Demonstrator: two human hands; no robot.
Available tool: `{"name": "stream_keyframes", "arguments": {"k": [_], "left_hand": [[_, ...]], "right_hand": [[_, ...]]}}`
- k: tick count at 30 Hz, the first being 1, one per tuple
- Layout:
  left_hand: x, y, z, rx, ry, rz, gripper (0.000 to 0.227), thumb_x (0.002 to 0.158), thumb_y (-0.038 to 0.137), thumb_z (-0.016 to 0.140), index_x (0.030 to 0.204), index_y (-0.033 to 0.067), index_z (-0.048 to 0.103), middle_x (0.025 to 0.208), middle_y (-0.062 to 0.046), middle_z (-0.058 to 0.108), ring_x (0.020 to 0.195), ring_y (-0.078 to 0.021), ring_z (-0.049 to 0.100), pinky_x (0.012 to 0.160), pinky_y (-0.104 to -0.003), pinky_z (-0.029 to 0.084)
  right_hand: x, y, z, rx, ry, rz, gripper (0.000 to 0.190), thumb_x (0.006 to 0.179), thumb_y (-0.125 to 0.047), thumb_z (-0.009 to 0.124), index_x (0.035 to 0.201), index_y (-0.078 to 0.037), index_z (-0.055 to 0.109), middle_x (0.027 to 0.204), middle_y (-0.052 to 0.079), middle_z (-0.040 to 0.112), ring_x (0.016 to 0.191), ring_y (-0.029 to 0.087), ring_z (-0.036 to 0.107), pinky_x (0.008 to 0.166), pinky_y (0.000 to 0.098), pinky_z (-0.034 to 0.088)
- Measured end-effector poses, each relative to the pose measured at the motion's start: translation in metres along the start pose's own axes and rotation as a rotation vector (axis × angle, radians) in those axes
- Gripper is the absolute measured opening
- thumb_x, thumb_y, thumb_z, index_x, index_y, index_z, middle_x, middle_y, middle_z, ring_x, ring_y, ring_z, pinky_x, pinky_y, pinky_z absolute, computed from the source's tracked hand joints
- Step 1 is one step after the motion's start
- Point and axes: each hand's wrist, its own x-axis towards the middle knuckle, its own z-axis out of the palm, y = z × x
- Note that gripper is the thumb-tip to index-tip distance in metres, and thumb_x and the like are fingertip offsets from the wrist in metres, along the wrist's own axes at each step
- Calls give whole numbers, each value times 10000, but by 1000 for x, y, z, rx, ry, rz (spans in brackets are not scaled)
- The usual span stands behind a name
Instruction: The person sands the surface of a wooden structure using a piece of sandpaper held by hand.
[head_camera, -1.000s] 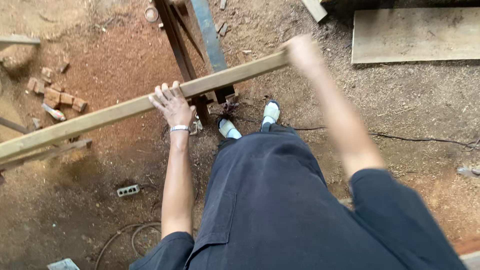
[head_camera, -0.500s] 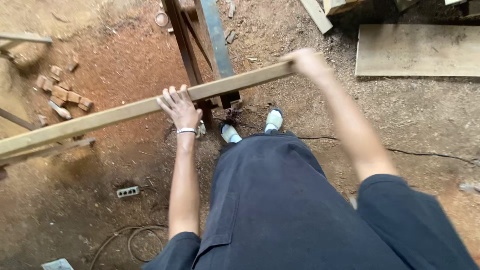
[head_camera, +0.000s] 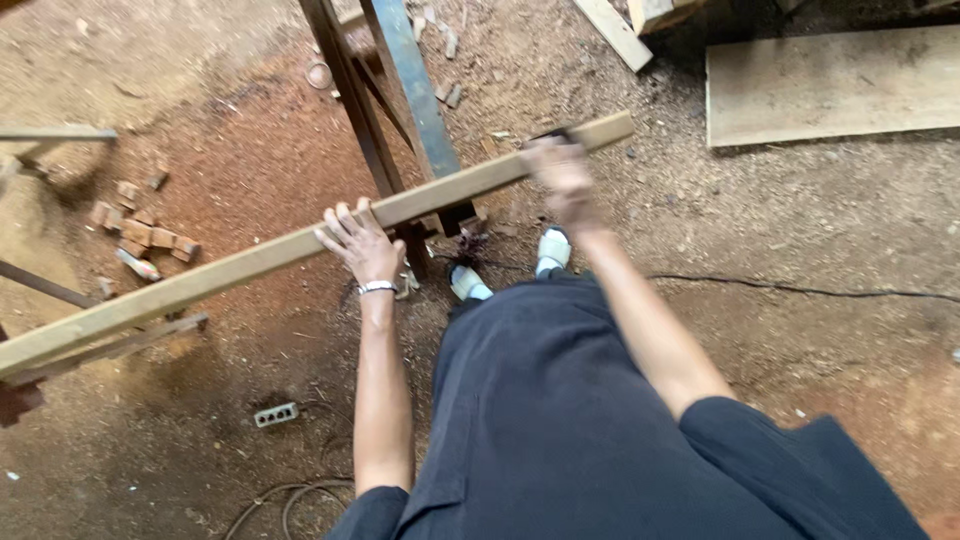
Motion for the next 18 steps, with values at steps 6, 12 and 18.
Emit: {"name": "stream_keyframes", "arguments": {"k": [6, 12, 18], "left_hand": [[-1, 0, 0, -2, 61, 46, 1004, 597, 329, 924, 1402, 115, 364, 1491, -225, 331, 1459, -427, 215, 1214, -672, 63], [0, 6, -14, -1, 127, 135, 739, 675, 142, 790, 1340, 28, 487, 1410, -285, 412, 1395, -457, 271, 1137, -690, 118], [-35, 85, -19, -392, 325, 552, 628, 785, -122, 591, 1378, 71, 527, 1438, -154, 527, 1416, -307, 454, 1239, -444, 377]], "right_hand": [[-9, 31, 4, -30, 48, 368, 318, 1032, 55, 437, 1097, -67, 723, 966, 119, 706, 891, 215, 657, 772, 319, 589], [-7, -71, 54, 134, -30, -384, 476, 860, 122, 519, 1231, -114, 703, 1302, 84, 699, 1206, 216, 661, 1073, 408, 501], [-13, -26, 16, 447, -388, -170, 255, 989, -66, 661, 1244, -53, 661, 1357, 108, 629, 1262, 251, 603, 1177, 355, 466]]}}
